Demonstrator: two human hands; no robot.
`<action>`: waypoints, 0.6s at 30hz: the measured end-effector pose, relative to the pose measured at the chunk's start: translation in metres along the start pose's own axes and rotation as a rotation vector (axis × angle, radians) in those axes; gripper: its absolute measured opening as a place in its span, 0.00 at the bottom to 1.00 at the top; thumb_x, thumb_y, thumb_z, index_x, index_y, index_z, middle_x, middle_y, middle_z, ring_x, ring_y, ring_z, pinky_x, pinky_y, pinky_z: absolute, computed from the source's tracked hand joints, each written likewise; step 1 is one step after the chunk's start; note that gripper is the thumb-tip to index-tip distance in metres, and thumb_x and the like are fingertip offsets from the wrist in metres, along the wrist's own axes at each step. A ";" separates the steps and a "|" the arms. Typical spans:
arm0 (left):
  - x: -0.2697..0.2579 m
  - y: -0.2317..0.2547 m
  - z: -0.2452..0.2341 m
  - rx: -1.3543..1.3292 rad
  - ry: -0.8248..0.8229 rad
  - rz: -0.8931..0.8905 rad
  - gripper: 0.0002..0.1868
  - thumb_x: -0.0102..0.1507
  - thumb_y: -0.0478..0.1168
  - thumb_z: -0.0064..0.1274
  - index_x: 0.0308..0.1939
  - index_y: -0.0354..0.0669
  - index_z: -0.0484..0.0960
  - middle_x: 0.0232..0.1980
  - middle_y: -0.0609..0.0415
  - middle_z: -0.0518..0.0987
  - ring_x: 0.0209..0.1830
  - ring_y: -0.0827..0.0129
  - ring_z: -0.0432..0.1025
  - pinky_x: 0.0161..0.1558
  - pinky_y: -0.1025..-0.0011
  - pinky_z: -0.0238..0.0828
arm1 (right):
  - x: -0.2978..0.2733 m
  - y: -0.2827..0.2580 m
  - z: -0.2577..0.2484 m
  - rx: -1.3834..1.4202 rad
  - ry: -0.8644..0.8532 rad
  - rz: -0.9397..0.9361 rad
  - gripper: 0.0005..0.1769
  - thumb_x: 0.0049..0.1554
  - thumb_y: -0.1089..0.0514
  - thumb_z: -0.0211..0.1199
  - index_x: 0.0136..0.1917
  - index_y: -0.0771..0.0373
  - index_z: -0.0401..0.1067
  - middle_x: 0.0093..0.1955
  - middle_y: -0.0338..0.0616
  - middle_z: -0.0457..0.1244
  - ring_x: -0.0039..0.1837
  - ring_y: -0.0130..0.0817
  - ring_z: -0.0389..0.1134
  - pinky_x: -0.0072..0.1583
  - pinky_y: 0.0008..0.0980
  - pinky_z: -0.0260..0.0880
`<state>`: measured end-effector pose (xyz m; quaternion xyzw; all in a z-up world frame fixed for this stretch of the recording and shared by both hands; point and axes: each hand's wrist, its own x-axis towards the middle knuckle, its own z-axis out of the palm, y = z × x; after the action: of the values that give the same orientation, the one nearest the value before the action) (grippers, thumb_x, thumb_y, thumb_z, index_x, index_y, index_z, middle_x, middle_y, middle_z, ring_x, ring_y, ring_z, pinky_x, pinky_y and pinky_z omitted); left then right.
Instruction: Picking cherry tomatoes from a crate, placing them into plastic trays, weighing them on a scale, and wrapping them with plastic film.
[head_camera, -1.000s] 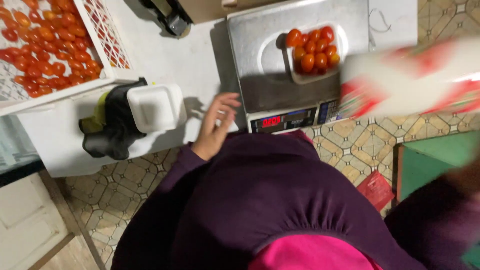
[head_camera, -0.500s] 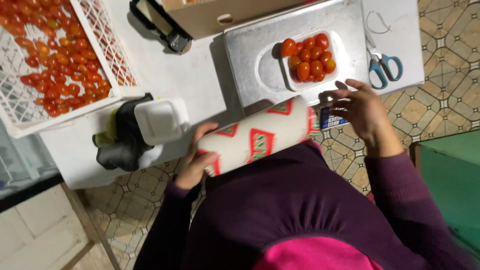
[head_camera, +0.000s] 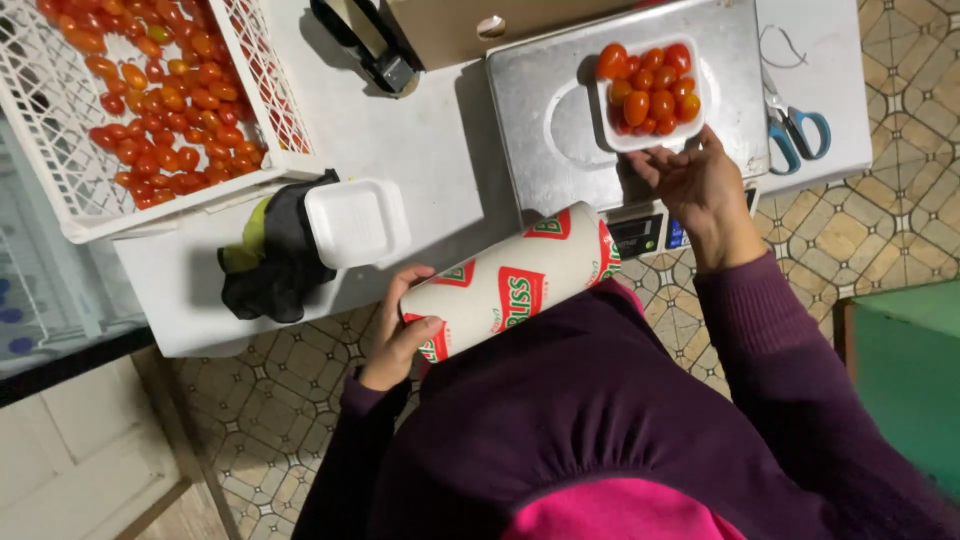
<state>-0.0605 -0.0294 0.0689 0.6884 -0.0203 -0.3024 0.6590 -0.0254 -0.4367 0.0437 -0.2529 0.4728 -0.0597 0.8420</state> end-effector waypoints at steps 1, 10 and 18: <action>-0.002 0.000 0.002 -0.020 -0.010 -0.009 0.37 0.54 0.56 0.58 0.63 0.45 0.67 0.59 0.49 0.73 0.54 0.64 0.71 0.52 0.68 0.70 | 0.001 -0.001 0.002 0.001 0.006 0.018 0.44 0.54 0.74 0.32 0.82 0.50 0.48 0.70 0.64 0.59 0.61 0.49 0.71 0.61 0.48 0.82; 0.021 0.001 0.034 -0.014 -0.091 0.051 0.33 0.58 0.50 0.57 0.64 0.48 0.64 0.56 0.48 0.72 0.54 0.65 0.70 0.54 0.68 0.71 | 0.043 -0.013 0.001 -0.020 -0.151 -0.022 0.27 0.43 0.75 0.39 0.55 0.66 0.64 0.50 0.61 0.63 0.49 0.53 0.70 0.66 0.57 0.78; 0.100 -0.008 0.099 -0.031 -0.112 0.136 0.34 0.58 0.53 0.62 0.63 0.47 0.66 0.58 0.50 0.71 0.55 0.66 0.68 0.57 0.67 0.67 | -0.005 -0.071 -0.076 -0.667 -0.282 -0.075 0.34 0.59 0.45 0.53 0.75 0.55 0.54 0.50 0.43 0.65 0.60 0.46 0.65 0.63 0.52 0.60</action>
<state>-0.0255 -0.1596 0.0274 0.6571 -0.0991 -0.2951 0.6866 -0.0810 -0.5240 0.0500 -0.5365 0.3360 0.1022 0.7674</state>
